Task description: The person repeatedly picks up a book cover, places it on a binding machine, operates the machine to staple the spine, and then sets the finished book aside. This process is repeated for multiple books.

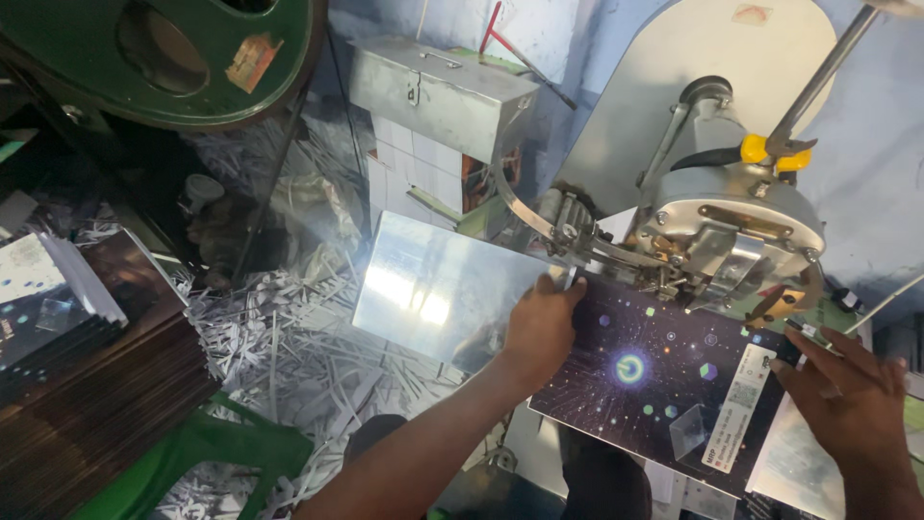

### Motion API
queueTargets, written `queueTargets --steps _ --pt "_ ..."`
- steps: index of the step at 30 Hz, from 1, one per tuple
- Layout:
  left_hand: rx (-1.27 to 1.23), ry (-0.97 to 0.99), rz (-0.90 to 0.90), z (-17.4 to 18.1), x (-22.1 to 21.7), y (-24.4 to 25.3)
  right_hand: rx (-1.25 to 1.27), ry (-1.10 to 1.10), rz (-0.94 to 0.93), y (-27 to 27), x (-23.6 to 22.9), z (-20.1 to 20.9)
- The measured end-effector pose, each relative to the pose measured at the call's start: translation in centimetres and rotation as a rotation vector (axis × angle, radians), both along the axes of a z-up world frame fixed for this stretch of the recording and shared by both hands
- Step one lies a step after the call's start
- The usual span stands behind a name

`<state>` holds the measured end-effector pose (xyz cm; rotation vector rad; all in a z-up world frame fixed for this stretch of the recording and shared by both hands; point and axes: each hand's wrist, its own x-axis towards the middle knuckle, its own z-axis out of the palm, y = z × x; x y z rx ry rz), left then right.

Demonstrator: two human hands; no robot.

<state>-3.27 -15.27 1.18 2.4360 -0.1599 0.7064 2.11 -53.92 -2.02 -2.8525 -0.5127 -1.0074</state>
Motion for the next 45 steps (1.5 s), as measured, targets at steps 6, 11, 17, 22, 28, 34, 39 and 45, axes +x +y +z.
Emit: queueTargets --steps 6,11,17,22,28,34,39,45 --pt "-0.003 -0.009 -0.03 -0.4 0.4 -0.2 0.195 -0.051 0.036 2.0 0.3 0.2" --pt "-0.01 -0.034 -0.05 -0.6 0.7 -1.5 0.188 0.0 0.043 6.0 0.1 0.6" --pt "0.0 0.039 -0.065 -1.0 0.7 -3.7 0.184 0.021 0.185 11.9 -0.7 1.6" --pt "0.019 0.104 -0.085 -1.0 0.8 -4.5 0.153 -0.026 0.19 11.5 -1.5 2.5" --pt "-0.01 0.121 -0.11 -0.6 0.4 -5.5 0.179 -0.005 0.193 10.0 -1.5 2.5" --pt "-0.024 0.148 -0.125 0.1 0.1 -6.0 0.193 0.026 0.175 9.3 -1.6 2.5" --pt "-0.007 0.172 -0.114 0.0 0.4 -6.4 0.186 -0.005 0.175 8.8 -1.2 2.4" --pt "0.041 0.098 -0.114 -0.8 0.9 -6.8 0.197 0.033 0.13 8.5 -1.4 2.3"
